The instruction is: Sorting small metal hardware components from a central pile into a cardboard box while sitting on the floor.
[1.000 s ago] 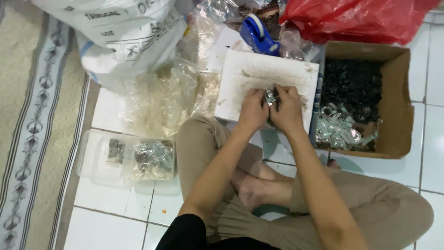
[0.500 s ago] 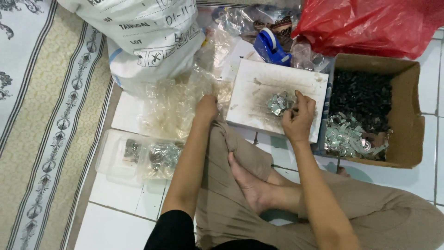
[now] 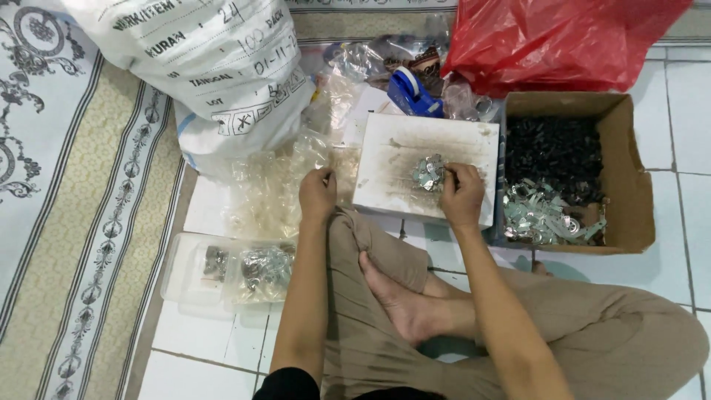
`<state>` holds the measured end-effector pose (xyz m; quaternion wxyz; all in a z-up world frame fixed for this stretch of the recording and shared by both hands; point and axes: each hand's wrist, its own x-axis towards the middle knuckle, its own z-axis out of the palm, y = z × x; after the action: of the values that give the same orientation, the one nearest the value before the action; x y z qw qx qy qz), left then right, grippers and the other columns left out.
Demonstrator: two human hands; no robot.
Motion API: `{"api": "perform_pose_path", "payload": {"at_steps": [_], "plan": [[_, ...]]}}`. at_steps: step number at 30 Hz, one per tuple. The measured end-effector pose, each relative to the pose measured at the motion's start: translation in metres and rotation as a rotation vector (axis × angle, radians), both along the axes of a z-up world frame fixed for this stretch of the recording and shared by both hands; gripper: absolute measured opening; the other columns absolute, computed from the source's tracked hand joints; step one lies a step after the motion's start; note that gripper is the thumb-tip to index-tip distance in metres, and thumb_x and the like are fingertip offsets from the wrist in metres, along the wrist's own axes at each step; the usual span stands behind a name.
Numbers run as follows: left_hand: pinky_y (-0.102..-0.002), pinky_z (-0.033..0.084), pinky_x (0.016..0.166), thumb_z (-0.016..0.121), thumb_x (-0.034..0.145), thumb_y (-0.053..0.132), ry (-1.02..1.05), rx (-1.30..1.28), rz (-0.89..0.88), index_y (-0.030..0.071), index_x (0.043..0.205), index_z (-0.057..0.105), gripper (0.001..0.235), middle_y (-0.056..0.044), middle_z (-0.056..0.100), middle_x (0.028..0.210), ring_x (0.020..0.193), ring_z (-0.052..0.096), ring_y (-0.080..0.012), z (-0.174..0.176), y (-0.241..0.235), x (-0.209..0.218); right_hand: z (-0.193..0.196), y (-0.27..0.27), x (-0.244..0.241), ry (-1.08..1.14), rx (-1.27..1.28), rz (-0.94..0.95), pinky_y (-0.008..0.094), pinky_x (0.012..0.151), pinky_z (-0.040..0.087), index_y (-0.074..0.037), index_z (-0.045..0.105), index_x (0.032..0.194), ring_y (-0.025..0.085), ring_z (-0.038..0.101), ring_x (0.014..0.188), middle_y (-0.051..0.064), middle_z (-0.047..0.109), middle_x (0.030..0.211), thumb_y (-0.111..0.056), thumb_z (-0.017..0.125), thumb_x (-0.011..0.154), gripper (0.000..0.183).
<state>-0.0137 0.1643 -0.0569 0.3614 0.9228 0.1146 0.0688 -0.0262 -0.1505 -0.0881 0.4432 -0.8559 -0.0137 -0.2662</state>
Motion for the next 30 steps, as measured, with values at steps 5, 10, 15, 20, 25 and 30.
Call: {"api": "perform_pose_path", "payload": {"at_steps": [5, 10, 15, 20, 25, 30], "plan": [[-0.041, 0.057, 0.068, 0.068, 0.096, 0.008, -0.319, -0.157, 0.017, -0.005, 0.107, 0.075, 0.019, -0.023, 0.072, 0.091, 0.078, 0.071, -0.0347, 0.014, -0.009, -0.021, 0.012, 0.002, -0.005, -0.024, 0.053, 0.002, 0.039, 0.077, 0.054, -0.007, 0.074, 0.107, 0.032, 0.068, 0.087, 0.010, 0.065, 0.093, 0.001, 0.063, 0.097, 0.018], [-0.040, 0.055, 0.063, 0.070, 0.095, 0.011, -0.448, -0.252, 0.037, -0.003, 0.104, 0.075, 0.017, -0.022, 0.072, 0.089, 0.074, 0.069, -0.0328, 0.013, -0.011, -0.031, 0.016, 0.003, -0.006, -0.057, 0.056, -0.009, 0.041, 0.077, 0.054, -0.006, 0.074, 0.111, 0.035, 0.069, 0.087, 0.013, 0.065, 0.092, 0.001, 0.062, 0.100, 0.018], [-0.039, 0.057, 0.069, 0.072, 0.094, 0.017, -0.348, -0.327, 0.121, 0.003, 0.105, 0.078, 0.019, -0.018, 0.075, 0.090, 0.080, 0.072, -0.0290, 0.002, -0.007, -0.028, 0.023, 0.004, -0.010, -0.058, 0.086, -0.041, 0.042, 0.073, 0.054, -0.002, 0.075, 0.112, 0.037, 0.069, 0.083, 0.017, 0.068, 0.089, 0.001, 0.058, 0.104, 0.019], [-0.040, 0.057, 0.071, 0.073, 0.094, 0.021, -0.305, -0.329, 0.126, 0.002, 0.106, 0.078, 0.023, -0.020, 0.075, 0.093, 0.084, 0.073, -0.0313, 0.000, -0.004, -0.026, 0.024, 0.005, -0.011, -0.045, 0.059, -0.035, 0.046, 0.085, 0.054, 0.000, 0.075, 0.115, 0.038, 0.069, 0.097, 0.019, 0.070, 0.105, 0.005, 0.058, 0.100, 0.022], [-0.040, 0.057, 0.071, 0.073, 0.094, 0.021, -0.291, -0.357, 0.137, 0.001, 0.107, 0.077, 0.024, -0.020, 0.075, 0.092, 0.082, 0.073, -0.0290, -0.005, -0.002, -0.027, 0.011, 0.002, -0.008, -0.030, 0.015, -0.021, 0.045, 0.091, 0.053, 0.000, 0.074, 0.115, 0.036, 0.069, 0.102, 0.018, 0.071, 0.110, 0.006, 0.059, 0.099, 0.023], [-0.040, 0.057, 0.069, 0.074, 0.095, 0.019, -0.330, -0.349, 0.137, 0.000, 0.106, 0.078, 0.022, -0.021, 0.075, 0.091, 0.082, 0.073, -0.0312, -0.007, -0.002, -0.023, 0.016, 0.002, -0.007, -0.052, -0.070, -0.060, 0.040, 0.099, 0.046, -0.003, 0.078, 0.106, 0.029, 0.066, 0.095, 0.011, 0.069, 0.107, 0.005, 0.062, 0.098, 0.019]]}}
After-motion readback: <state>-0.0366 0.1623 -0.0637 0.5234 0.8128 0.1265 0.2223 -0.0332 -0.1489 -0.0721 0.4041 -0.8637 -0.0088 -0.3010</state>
